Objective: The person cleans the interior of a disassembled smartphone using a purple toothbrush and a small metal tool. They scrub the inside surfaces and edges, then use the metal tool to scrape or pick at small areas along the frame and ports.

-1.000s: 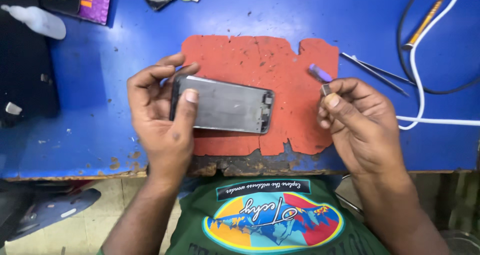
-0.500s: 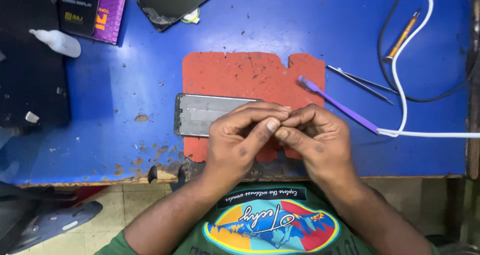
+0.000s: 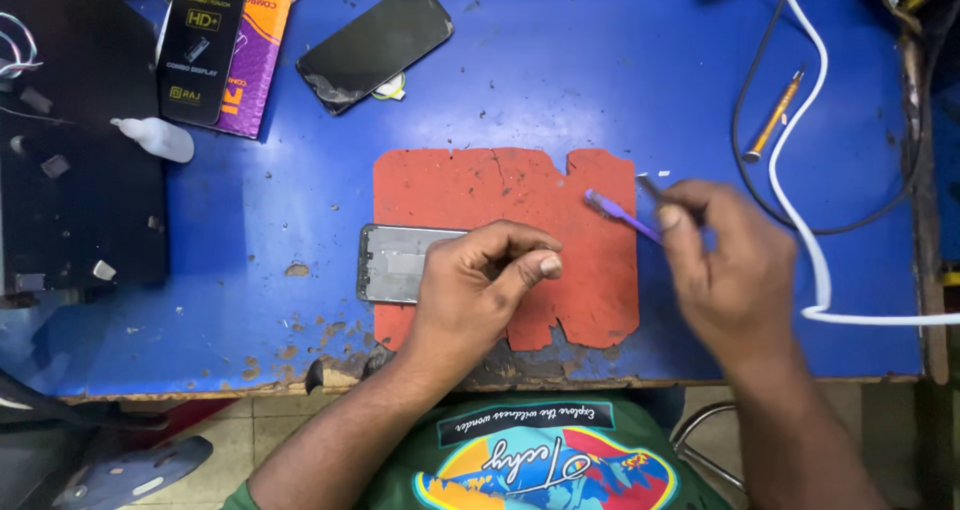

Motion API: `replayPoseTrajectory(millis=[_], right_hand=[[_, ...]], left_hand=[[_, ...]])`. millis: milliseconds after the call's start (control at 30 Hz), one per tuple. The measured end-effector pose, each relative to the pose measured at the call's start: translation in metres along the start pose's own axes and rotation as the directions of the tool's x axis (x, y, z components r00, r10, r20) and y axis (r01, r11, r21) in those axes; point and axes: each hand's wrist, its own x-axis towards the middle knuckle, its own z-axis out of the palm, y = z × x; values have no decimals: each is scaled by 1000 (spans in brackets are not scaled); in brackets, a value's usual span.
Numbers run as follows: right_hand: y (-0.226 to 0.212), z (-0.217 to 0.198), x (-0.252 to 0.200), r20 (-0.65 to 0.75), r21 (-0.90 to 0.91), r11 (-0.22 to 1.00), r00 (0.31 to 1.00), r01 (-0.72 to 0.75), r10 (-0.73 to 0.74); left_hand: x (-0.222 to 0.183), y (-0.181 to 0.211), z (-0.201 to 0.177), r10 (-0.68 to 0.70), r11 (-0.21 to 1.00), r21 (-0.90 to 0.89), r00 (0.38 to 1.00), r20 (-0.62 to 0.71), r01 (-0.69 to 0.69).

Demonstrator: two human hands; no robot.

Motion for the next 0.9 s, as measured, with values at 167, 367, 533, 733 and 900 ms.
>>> replayPoseTrajectory(millis=[167, 367, 533, 733, 900], right_hand=[[-32, 18, -18, 160, 487, 873, 986, -34, -51], [-39, 25, -20, 189, 456, 886, 982, -87, -1], [-47, 25, -21, 140, 418, 908, 990, -40, -21], [-46, 27, -30, 81, 309, 951, 996, 8, -35], [-36, 35, -44, 121, 333, 941, 992, -67, 29]], left_hand=[[2, 0, 3, 80, 997, -28, 996, 40, -79], [0, 2, -1, 52, 998, 35, 998, 32, -54], [2, 2, -2, 27, 991, 131, 999, 33, -31], [0, -2, -3, 118, 981, 152, 993, 4, -118], [-5, 1, 10, 365, 890, 298, 931, -9, -346]])
